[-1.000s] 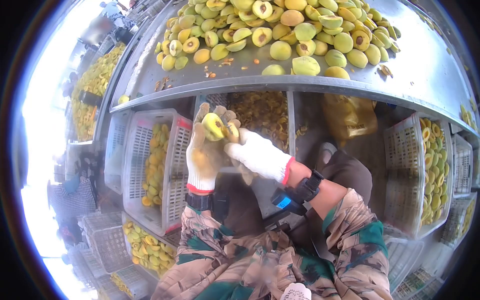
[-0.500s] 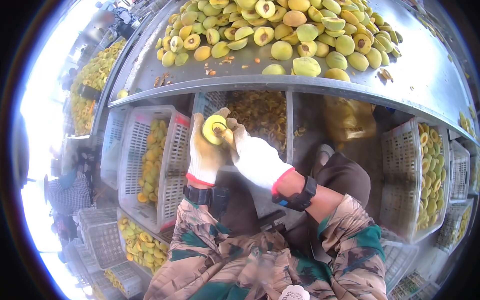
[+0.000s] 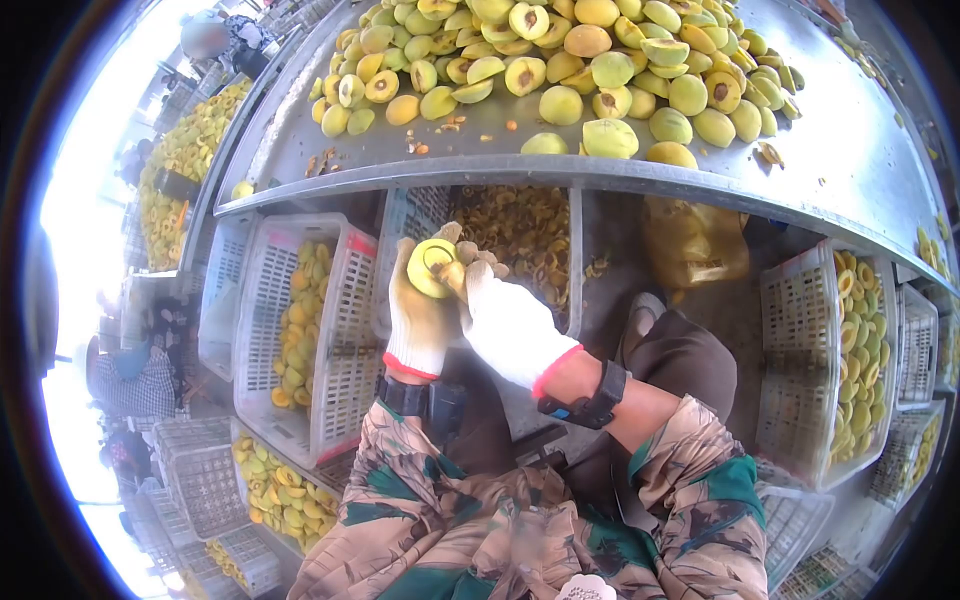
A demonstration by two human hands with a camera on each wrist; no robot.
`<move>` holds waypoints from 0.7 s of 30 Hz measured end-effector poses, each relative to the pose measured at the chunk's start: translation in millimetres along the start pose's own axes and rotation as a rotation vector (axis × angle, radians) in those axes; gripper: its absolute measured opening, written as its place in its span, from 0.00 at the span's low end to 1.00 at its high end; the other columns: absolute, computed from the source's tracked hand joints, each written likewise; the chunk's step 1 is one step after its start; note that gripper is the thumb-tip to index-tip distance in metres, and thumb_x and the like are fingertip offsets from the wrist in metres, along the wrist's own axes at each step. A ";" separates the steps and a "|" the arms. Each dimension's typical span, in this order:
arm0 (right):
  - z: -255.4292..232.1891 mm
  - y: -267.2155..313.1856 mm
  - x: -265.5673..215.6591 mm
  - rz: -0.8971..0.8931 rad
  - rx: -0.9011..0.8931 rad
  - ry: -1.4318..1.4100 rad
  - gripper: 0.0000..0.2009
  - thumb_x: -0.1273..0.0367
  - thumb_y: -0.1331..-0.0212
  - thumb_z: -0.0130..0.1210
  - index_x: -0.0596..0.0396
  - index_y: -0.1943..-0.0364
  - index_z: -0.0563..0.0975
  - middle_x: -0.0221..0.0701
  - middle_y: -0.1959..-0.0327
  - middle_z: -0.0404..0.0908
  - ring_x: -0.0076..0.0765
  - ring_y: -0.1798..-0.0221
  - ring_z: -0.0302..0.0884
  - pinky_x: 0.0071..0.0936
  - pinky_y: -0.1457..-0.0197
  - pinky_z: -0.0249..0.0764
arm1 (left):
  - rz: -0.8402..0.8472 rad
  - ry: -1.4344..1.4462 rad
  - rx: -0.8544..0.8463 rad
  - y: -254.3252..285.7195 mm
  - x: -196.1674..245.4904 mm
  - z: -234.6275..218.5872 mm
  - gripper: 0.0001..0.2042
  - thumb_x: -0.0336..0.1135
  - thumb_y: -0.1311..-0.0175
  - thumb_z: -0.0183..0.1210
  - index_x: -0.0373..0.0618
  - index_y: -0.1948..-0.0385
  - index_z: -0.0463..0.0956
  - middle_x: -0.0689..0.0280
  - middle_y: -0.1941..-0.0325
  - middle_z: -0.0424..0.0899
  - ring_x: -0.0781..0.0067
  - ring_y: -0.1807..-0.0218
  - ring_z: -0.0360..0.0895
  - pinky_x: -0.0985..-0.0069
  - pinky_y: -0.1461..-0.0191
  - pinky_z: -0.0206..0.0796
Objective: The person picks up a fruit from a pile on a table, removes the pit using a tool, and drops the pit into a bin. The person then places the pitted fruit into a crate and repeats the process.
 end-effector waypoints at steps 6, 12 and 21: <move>2.6 1.3 2.7 0.029 -0.065 0.031 0.13 0.67 0.31 0.45 0.63 0.53 0.71 0.47 0.74 0.82 0.52 0.74 0.81 0.44 0.72 0.77 | -0.026 -0.015 0.014 -0.3 0.2 3.1 0.30 0.61 0.25 0.35 0.40 0.49 0.72 0.54 0.62 0.81 0.45 0.53 0.77 0.48 0.41 0.68; 18.5 2.2 16.9 0.024 -0.106 0.039 0.18 0.64 0.29 0.42 0.66 0.47 0.69 0.51 0.69 0.82 0.56 0.69 0.82 0.46 0.67 0.78 | 0.151 -0.188 0.347 5.6 13.6 -22.3 0.30 0.58 0.24 0.37 0.34 0.53 0.75 0.55 0.64 0.80 0.59 0.61 0.77 0.60 0.52 0.73; 22.4 5.1 25.3 0.056 -0.209 -0.004 0.14 0.66 0.32 0.47 0.63 0.50 0.67 0.51 0.71 0.81 0.60 0.70 0.80 0.49 0.68 0.76 | 0.196 -0.588 0.501 22.0 24.5 -31.7 0.28 0.54 0.23 0.37 0.34 0.53 0.76 0.57 0.66 0.81 0.64 0.63 0.79 0.69 0.54 0.75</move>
Point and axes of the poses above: each hand's wrist, its own y-axis away from the middle knuckle, its own z-axis out of the palm, x = y × z, the point moved 9 cm from there along -y, towards the middle knuckle
